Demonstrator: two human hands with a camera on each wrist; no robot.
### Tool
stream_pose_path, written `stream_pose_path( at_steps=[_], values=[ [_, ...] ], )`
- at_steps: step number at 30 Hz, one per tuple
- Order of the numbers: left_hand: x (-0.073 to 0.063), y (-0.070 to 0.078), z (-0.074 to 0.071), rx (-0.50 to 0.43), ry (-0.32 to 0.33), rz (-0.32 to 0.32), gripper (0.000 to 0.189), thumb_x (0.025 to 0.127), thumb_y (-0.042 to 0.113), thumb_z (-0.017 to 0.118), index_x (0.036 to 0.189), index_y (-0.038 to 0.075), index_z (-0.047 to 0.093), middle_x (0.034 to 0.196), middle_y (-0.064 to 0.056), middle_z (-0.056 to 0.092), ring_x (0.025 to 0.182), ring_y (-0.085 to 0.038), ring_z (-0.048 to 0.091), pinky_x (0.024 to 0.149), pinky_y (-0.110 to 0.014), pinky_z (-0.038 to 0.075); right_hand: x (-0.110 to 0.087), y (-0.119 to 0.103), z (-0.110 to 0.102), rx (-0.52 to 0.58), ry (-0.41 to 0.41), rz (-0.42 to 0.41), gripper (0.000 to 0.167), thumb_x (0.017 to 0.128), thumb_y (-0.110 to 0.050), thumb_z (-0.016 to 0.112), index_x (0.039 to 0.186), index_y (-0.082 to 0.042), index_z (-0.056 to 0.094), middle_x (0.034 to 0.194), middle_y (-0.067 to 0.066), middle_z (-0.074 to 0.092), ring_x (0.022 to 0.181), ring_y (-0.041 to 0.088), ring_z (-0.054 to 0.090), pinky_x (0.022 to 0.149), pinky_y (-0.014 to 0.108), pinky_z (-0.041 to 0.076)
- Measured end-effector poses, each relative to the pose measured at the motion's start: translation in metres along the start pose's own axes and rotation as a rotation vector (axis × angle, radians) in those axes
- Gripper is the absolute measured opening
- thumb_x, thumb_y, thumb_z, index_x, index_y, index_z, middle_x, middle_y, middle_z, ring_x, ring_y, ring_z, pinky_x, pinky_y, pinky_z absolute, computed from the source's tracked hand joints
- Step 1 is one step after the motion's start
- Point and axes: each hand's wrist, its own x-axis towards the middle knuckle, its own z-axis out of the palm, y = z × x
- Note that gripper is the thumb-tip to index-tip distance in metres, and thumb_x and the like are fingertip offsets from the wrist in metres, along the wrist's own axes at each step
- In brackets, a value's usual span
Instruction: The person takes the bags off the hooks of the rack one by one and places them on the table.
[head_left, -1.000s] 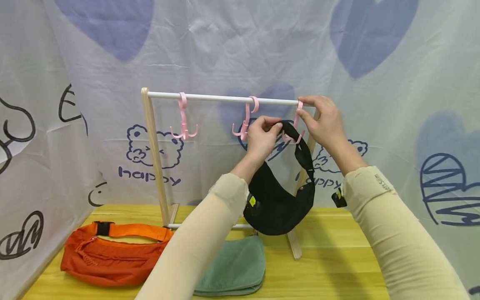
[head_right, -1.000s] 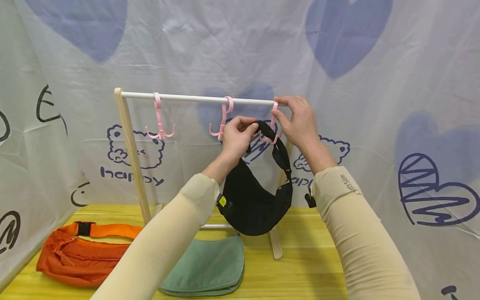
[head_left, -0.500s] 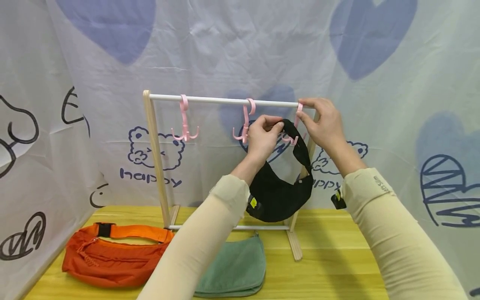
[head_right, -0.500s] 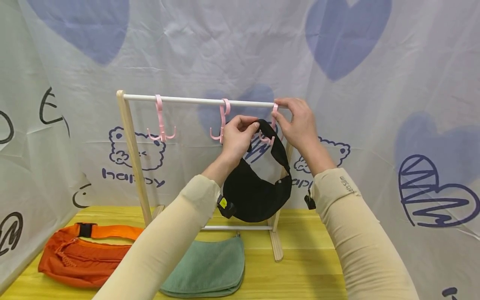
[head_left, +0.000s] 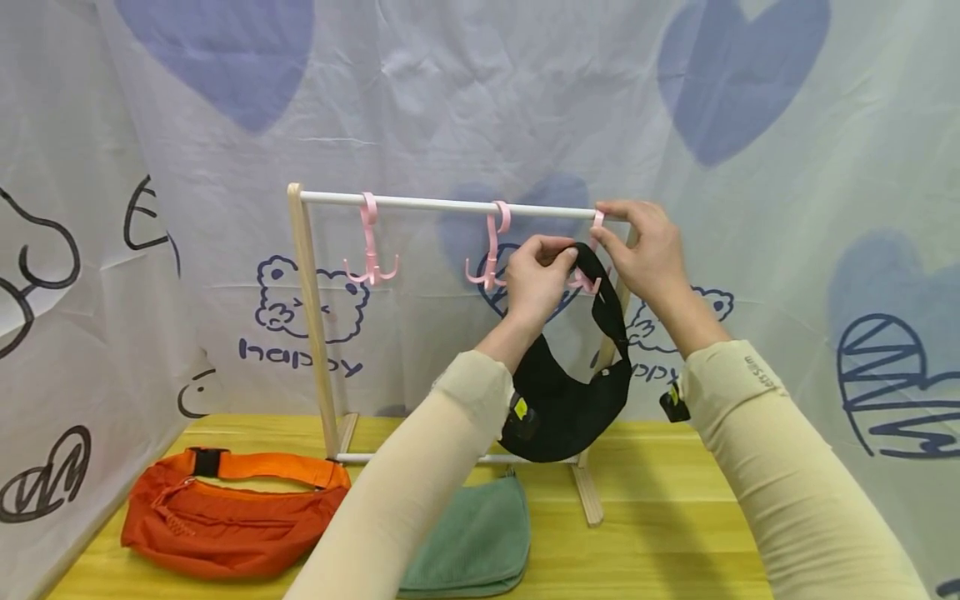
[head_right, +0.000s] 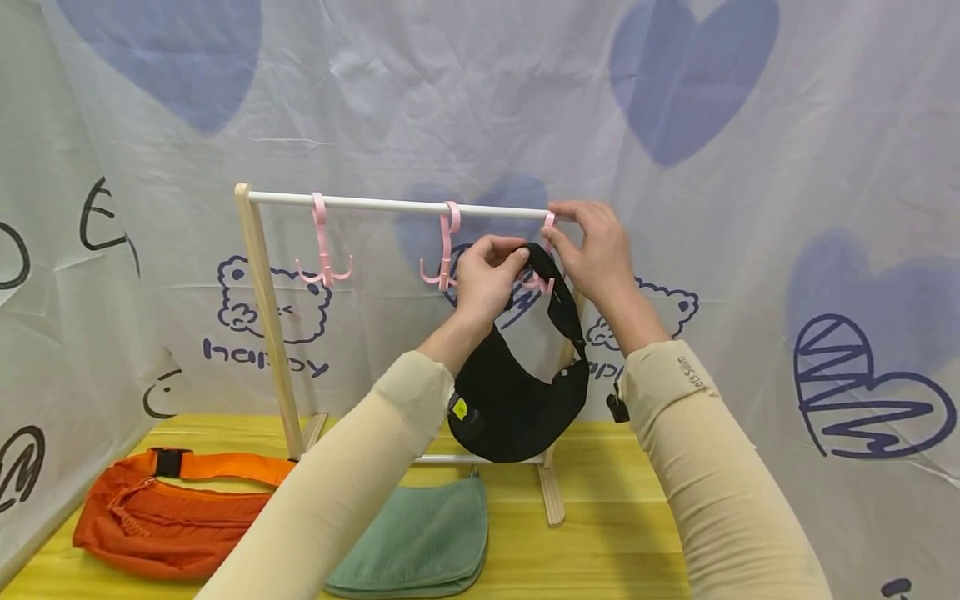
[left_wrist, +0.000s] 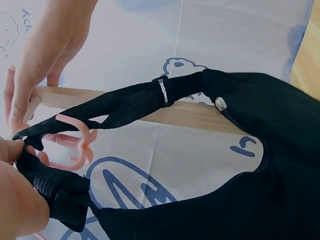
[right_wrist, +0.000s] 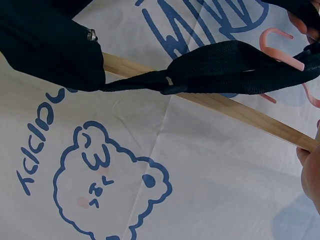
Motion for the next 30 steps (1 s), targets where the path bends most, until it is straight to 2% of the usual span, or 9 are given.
stream_pose_path(
  at_steps=[3,14,20,30],
  values=[
    [-0.001,0.001,0.002,-0.001,0.012,-0.014,0.011,0.097,0.009,0.075,0.107,0.005,0.078,0.099,-0.008,0.078,0.086,-0.009,0.071,0.07,-0.019,0.057,0.0,0.001,0.001,0.004,0.009,-0.003,0.034,0.096,-0.013,0.077,0.128,-0.004,0.072,0.126,0.017,0.072,0.121,0.038,0.06,0.102,0.056,0.046],
    [-0.006,0.002,0.006,-0.03,-0.023,-0.07,0.011,0.098,0.011,0.075,0.108,0.009,0.078,0.1,-0.003,0.076,0.087,-0.009,0.071,0.076,-0.022,0.059,0.0,0.0,0.003,0.009,0.029,-0.013,0.034,0.095,-0.013,0.078,0.127,-0.002,0.072,0.125,0.019,0.072,0.12,0.039,0.06,0.104,0.056,0.046],
    [-0.006,0.001,0.009,-0.073,-0.012,-0.057,0.011,0.096,0.009,0.075,0.107,0.006,0.078,0.098,-0.006,0.077,0.086,-0.01,0.073,0.075,-0.022,0.06,0.0,0.0,0.002,0.01,0.029,-0.01,0.034,0.095,-0.013,0.077,0.127,-0.002,0.072,0.126,0.019,0.072,0.121,0.039,0.06,0.105,0.056,0.045],
    [-0.006,0.003,0.013,-0.089,-0.017,-0.054,0.011,0.097,0.01,0.076,0.107,0.007,0.078,0.098,-0.006,0.078,0.085,-0.009,0.074,0.074,-0.021,0.06,-0.001,0.0,0.002,0.012,0.027,-0.003,0.033,0.096,-0.014,0.076,0.127,-0.003,0.072,0.126,0.018,0.072,0.121,0.039,0.059,0.104,0.056,0.045]
  ],
)
